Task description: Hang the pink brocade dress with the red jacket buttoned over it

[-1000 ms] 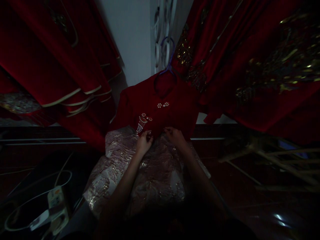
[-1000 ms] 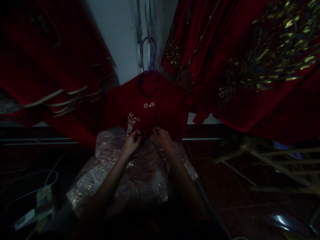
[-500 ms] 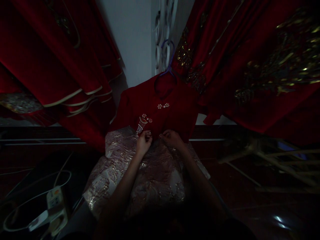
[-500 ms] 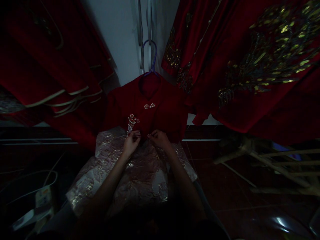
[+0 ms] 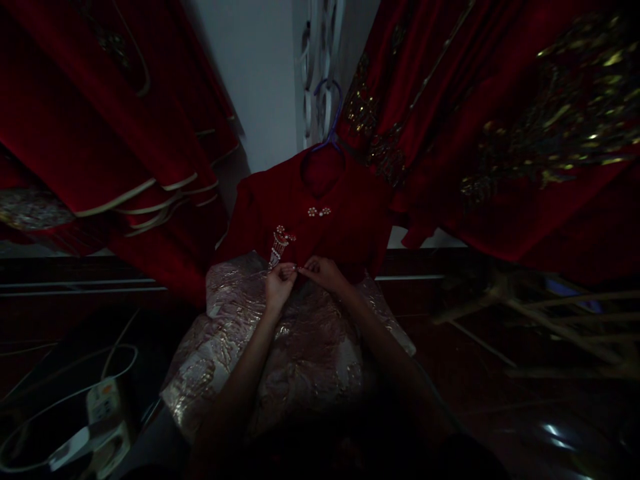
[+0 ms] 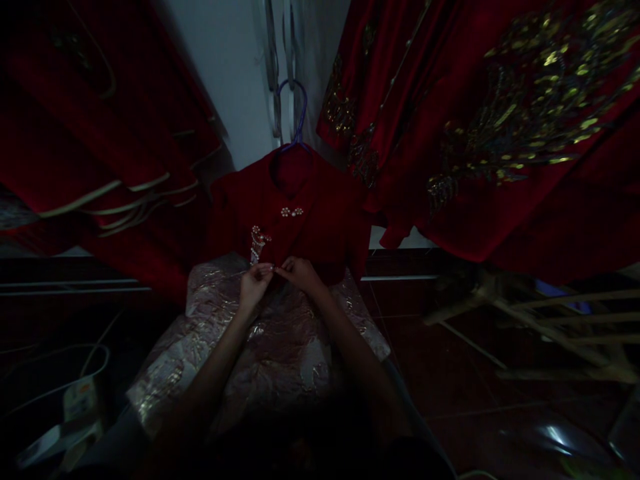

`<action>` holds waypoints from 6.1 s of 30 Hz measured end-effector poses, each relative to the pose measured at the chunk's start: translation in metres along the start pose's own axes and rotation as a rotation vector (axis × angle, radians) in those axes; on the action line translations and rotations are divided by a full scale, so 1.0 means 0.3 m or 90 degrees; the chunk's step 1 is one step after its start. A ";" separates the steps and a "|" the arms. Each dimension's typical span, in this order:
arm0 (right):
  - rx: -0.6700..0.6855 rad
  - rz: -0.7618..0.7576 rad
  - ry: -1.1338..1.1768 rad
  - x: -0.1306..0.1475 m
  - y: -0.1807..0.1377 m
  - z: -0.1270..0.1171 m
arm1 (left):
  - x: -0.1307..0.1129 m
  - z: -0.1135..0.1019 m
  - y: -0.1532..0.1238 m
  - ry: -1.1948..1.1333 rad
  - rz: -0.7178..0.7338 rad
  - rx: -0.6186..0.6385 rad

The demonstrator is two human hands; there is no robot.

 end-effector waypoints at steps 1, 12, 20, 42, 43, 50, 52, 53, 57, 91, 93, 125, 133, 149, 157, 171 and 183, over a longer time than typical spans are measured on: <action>-0.015 -0.002 -0.002 -0.003 0.009 0.009 | -0.005 0.000 0.000 -0.003 -0.001 0.000; -0.077 -0.029 0.036 -0.018 0.004 0.032 | -0.022 0.003 -0.005 -0.015 -0.042 -0.011; -0.109 -0.013 -0.001 -0.026 0.007 0.059 | -0.025 -0.005 -0.005 -0.017 -0.046 0.004; -0.033 -0.010 -0.230 0.011 0.005 0.014 | -0.004 -0.022 0.002 0.178 0.032 0.034; -0.034 -0.012 -0.230 0.014 0.006 0.015 | -0.003 -0.021 0.002 0.176 0.041 0.039; -0.034 -0.024 -0.123 -0.011 -0.067 -0.029 | 0.031 0.010 -0.002 0.134 0.066 0.043; -0.042 -0.006 -0.105 -0.030 -0.105 -0.071 | 0.032 0.006 -0.005 0.153 0.075 0.039; -0.040 0.005 -0.102 -0.038 -0.120 -0.097 | 0.030 0.003 -0.008 0.164 0.084 0.041; 0.001 0.022 -0.091 -0.037 -0.139 -0.198 | 0.018 -0.010 -0.019 0.251 0.129 0.070; 0.112 -0.085 0.090 -0.050 -0.116 -0.029 | 0.009 0.013 -0.044 0.366 0.195 0.061; 0.125 -0.074 0.093 -0.047 -0.117 -0.032 | 0.006 0.012 -0.042 0.360 0.195 0.056; 0.077 -0.088 0.064 -0.019 -0.123 -0.033 | -0.011 -0.002 -0.051 0.232 0.183 0.041; 0.089 -0.078 0.064 -0.015 -0.125 -0.034 | -0.003 -0.001 -0.044 0.209 0.194 0.045; 0.063 -0.101 0.045 0.001 -0.122 -0.022 | 0.041 0.014 -0.037 0.089 0.078 0.013; 0.081 -0.090 0.038 0.012 -0.127 -0.026 | 0.034 0.017 -0.038 0.060 0.064 0.009; -0.016 -0.037 -0.078 0.038 -0.132 -0.052 | -0.111 0.064 -0.039 -0.051 0.021 0.255; -0.010 -0.061 -0.009 0.076 -0.136 -0.174 | -0.206 0.019 0.144 -0.401 -0.043 -0.004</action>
Point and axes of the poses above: each hand's wrist, its own y-axis towards the middle knuckle, its own z-axis out of the palm, x = y × z, the point moved 1 cm from there along y, towards the middle knuckle, and after that the axes turned 9 degrees about x, right-handed, at the moved point
